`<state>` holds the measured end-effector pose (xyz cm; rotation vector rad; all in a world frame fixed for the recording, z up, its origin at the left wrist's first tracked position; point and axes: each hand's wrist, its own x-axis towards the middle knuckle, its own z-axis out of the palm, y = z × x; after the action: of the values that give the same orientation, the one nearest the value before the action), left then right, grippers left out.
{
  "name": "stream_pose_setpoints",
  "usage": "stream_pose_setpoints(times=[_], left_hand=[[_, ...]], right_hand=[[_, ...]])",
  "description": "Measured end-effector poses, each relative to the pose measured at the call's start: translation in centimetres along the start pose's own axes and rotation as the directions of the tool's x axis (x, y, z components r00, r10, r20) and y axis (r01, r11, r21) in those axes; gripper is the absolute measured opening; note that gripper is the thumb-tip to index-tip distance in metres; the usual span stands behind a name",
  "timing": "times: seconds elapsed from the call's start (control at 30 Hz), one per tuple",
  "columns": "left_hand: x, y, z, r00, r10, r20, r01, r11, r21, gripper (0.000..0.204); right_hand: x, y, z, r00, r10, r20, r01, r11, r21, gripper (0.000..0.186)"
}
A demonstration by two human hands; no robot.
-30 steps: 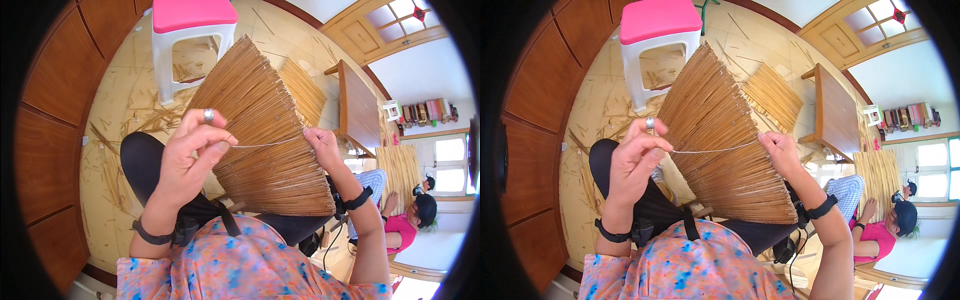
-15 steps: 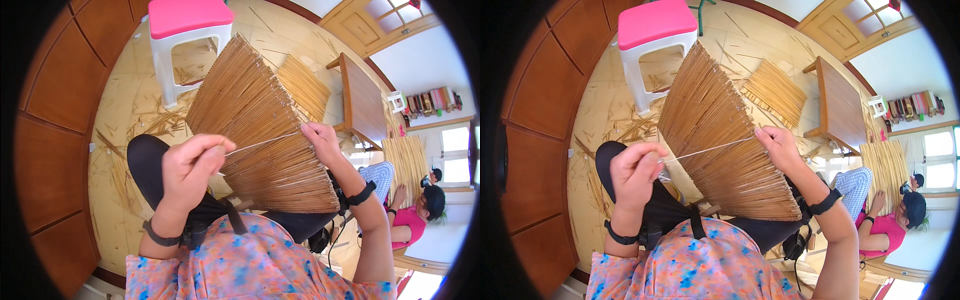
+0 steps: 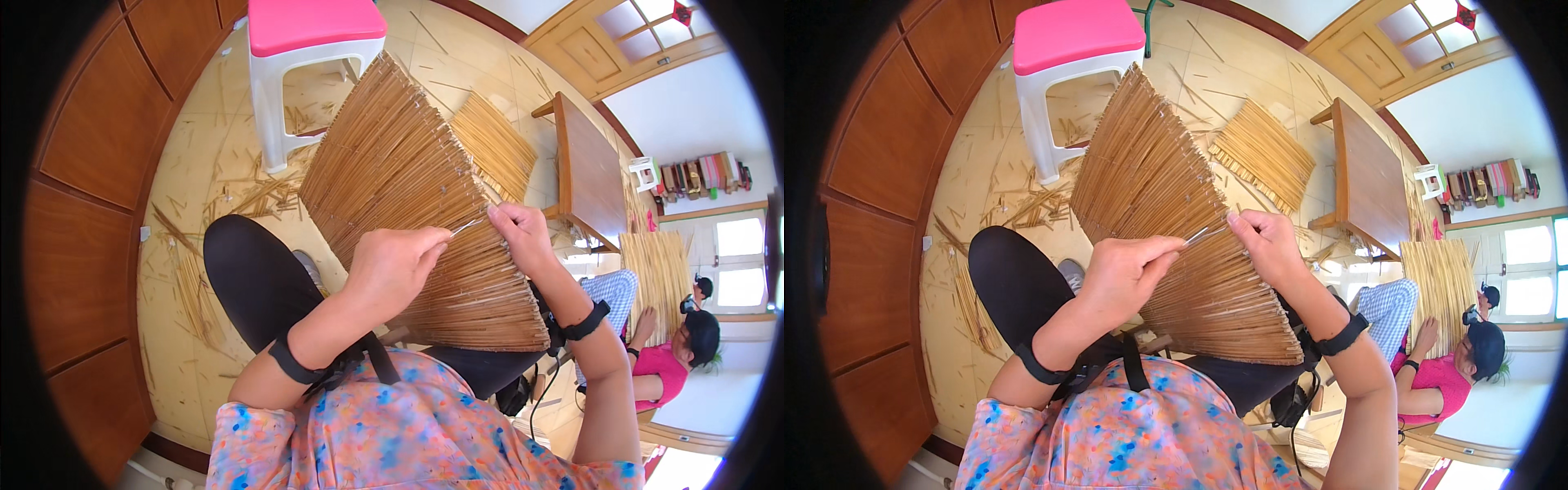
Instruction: The person weaves a straw mat by hand, threading a white string through the woven material and pulling it tight to secure the structure.
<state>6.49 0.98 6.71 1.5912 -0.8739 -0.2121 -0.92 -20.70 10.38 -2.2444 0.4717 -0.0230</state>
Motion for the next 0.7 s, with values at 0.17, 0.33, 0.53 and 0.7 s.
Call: stream_pose_setpoints(times=[0.17,0.33,0.53,0.7], left_hand=[[0.5,0.3,0.8,0.999,0.031,0.044,-0.039,0.981,0.191,0.017],[0.9,0.5,1.3,0.998,0.031,0.046,-0.042,0.964,0.261,0.014],[1.3,0.5,1.5,0.998,0.021,0.063,-0.039,0.952,0.302,0.013],[1.4,0.4,1.7,0.998,0.019,0.057,-0.036,0.951,0.306,0.013]], right_hand=[[-0.1,0.2,0.1,1.000,0.003,-0.009,-0.003,1.000,0.024,0.038],[-0.2,0.0,0.1,1.000,0.019,-0.010,-0.019,0.999,0.033,0.037],[-0.2,-0.1,0.2,1.000,0.006,-0.013,-0.006,0.999,0.032,0.036],[-0.2,-0.1,0.3,1.000,-0.008,-0.013,0.009,0.998,0.057,0.035]])
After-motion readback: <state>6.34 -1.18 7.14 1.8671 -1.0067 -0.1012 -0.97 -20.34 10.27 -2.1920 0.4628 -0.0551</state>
